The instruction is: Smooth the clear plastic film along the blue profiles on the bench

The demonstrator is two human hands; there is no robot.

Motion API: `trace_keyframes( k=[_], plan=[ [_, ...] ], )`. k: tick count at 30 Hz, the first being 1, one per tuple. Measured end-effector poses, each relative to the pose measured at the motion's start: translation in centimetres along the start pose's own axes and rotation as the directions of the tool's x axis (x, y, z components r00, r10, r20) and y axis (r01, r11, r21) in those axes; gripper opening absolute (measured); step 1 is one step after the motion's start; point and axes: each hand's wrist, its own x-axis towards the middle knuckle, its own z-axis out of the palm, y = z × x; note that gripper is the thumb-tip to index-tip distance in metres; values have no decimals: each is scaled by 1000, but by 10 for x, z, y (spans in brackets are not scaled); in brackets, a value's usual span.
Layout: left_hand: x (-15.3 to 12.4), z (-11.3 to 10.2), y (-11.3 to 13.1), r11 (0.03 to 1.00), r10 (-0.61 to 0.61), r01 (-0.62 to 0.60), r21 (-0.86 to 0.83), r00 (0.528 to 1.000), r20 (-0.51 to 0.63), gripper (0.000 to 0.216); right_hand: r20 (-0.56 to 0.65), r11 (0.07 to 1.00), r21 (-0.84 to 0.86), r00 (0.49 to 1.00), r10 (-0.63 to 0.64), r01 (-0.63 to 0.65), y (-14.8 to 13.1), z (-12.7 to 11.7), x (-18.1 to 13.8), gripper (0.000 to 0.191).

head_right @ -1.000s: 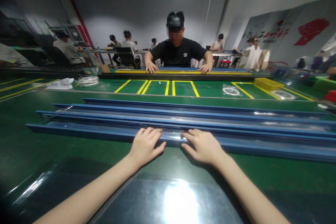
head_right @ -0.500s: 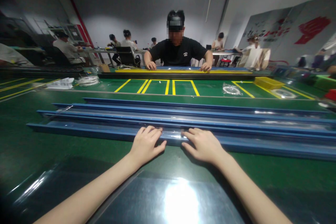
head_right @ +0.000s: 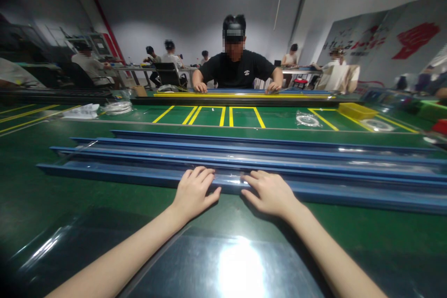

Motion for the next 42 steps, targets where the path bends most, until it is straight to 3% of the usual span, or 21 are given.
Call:
trace_keyframes(
  k=[11, 20, 29, 34, 42],
  plan=[
    [1, -2, 0, 996, -3, -1, 87, 999, 38, 23, 5, 1000, 10, 1000, -5, 5, 2, 1, 0, 40],
    [-1, -1, -2, 995, 30, -32, 91, 999, 24, 24, -74, 987, 160, 997, 11, 1, 5, -1, 0, 28],
    [0, -2, -5, 997, 62, -62, 46, 998, 1, 25, -1, 996, 67, 998, 57, -57, 1, -13, 2, 16],
    [-1, -4, -6, 997, 65, -63, 43, 997, -29, 24, 52, 999, -30, 998, 25, -23, -2, -18, 6, 10],
    [-2, -4, -8, 998, 49, -47, 29, 996, -73, 29, 183, 992, -50, 976, 119, -112, 28, -27, -3, 13]
  ],
)
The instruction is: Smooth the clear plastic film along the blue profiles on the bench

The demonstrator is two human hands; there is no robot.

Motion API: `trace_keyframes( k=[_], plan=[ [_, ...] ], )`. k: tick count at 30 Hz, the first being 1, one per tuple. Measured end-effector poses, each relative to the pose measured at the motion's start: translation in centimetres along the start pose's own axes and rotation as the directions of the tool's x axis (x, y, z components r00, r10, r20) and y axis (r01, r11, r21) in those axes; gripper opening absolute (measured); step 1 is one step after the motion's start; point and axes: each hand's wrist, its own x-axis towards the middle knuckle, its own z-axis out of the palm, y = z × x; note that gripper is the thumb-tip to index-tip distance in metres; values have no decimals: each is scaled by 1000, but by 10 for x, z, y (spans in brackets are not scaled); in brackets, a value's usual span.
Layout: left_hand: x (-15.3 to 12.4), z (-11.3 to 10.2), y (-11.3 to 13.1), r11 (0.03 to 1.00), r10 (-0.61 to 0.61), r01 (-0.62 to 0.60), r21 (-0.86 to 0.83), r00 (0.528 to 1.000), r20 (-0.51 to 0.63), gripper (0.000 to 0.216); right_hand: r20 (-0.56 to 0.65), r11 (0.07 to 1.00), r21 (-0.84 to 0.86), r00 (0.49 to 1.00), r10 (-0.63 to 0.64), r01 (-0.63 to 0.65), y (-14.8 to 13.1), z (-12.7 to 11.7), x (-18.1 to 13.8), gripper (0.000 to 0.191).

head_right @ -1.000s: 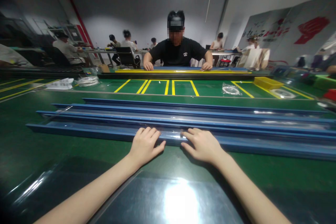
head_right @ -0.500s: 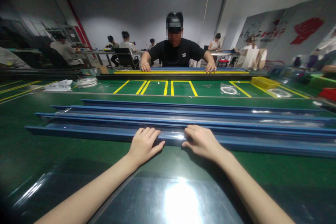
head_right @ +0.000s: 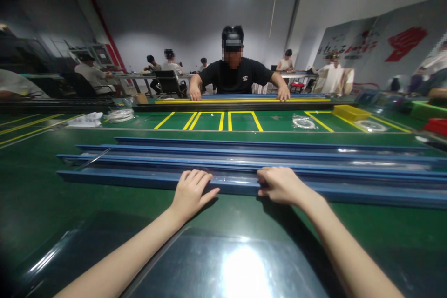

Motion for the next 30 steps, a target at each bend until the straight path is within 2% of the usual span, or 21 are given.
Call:
trace_keyframes(
  k=[4, 8, 16, 18, 20, 23, 25, 30],
  plan=[
    [1, 1, 0, 1000, 11, -11, 14, 1000, 3, 32, 92, 995, -23, 991, 94, -92, 18, -4, -9, 12],
    [1, 1, 1, 999, 30, -30, 31, 999, 17, 34, 134, 986, -31, 977, 167, -164, 23, -6, -13, 12],
    [2, 2, 2, 997, 31, -35, 71, 998, 59, 35, 164, 981, -72, 969, 187, -177, 17, -9, -12, 7],
    [2, 3, 2, 997, 22, -27, 73, 997, 70, 35, 168, 985, -64, 971, 168, -159, 15, -7, -11, 8],
    [2, 3, 3, 997, 13, -18, 70, 997, 82, 36, 146, 995, -29, 985, 96, -93, 10, -3, -8, 14],
    [2, 3, 3, 998, 0, -6, 64, 996, 91, 35, 63, 997, 48, 996, -55, 52, -2, 4, -1, 25],
    [2, 2, 3, 998, -10, 4, 61, 996, 91, 35, 12, 992, 73, 994, -108, 107, -10, 8, 4, 25],
    [2, 2, 4, 999, -19, 14, 50, 996, 85, 32, -73, 994, 70, 994, -83, 88, -21, 15, 8, 26]
  ],
)
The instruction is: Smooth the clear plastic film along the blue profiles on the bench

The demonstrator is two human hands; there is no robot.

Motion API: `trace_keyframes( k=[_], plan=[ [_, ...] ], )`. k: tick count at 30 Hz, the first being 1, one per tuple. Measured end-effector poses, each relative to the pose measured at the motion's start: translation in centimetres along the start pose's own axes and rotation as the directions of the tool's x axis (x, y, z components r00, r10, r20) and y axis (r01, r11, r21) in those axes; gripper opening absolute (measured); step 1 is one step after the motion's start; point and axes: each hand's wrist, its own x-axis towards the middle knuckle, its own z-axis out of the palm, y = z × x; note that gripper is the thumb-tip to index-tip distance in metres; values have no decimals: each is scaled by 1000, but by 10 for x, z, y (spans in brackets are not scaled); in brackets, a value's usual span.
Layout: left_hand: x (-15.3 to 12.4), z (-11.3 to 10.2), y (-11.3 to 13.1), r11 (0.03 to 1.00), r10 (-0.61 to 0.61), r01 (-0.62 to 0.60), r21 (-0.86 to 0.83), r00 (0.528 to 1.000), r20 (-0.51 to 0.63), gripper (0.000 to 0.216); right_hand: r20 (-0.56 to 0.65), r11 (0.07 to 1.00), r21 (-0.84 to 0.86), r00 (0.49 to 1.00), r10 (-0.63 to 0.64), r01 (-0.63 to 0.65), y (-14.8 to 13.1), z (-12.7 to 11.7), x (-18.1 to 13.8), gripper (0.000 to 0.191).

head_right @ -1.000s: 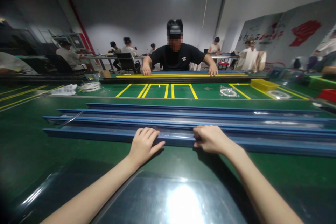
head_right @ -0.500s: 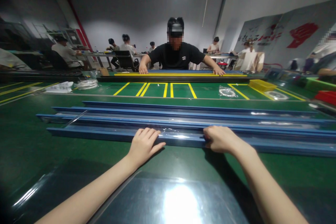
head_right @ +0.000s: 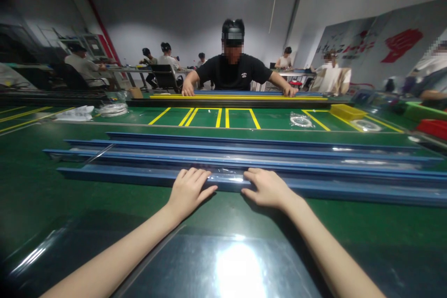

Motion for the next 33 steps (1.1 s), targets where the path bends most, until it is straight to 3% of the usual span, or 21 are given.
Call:
trace_keyframes(
  k=[11, 33],
  plan=[
    [0, 1, 0, 999, -5, 3, -54, 999, -33, 24, -52, 999, -20, 998, 32, -33, -2, 6, -4, 26],
    [2, 2, -2, 1000, 11, -11, 13, 1000, 1, 27, -61, 998, -56, 998, 21, -24, -1, 8, -5, 28]
  ],
)
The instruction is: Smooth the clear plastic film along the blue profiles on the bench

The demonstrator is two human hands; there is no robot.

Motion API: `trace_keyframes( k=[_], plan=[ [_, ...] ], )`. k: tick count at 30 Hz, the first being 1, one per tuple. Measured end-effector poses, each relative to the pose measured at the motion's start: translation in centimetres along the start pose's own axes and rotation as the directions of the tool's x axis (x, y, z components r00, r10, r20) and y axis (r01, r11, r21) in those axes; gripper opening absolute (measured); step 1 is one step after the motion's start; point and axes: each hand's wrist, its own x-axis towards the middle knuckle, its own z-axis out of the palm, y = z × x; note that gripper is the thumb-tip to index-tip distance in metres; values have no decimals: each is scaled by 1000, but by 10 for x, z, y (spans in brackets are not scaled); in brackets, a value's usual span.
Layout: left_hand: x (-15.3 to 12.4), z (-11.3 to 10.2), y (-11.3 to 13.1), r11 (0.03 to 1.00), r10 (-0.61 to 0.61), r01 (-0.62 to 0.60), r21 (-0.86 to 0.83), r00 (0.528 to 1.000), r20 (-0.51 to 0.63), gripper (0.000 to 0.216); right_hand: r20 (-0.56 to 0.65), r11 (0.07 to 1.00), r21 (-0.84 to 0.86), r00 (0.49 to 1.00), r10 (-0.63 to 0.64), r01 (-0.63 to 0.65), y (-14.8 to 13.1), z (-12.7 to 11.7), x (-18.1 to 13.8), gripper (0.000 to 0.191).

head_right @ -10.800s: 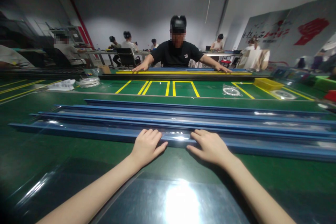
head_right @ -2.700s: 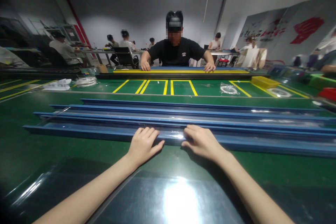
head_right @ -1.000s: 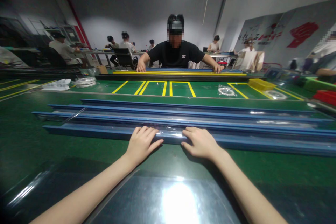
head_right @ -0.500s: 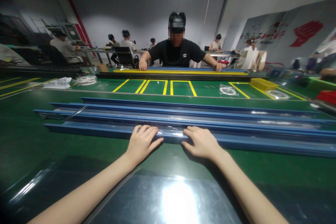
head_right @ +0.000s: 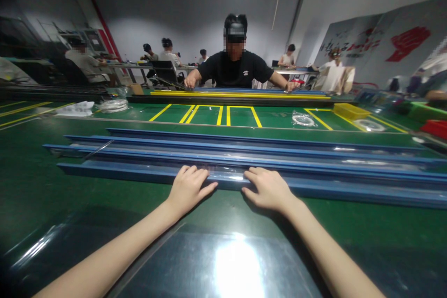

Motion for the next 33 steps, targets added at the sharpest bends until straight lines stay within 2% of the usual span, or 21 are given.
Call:
trace_keyframes(
  k=[33],
  plan=[
    [1, 2, -1, 1000, 20, -20, 19, 1000, 14, 30, 17, 1000, -14, 1000, 11, -11, -1, 0, 1, 28]
  ],
)
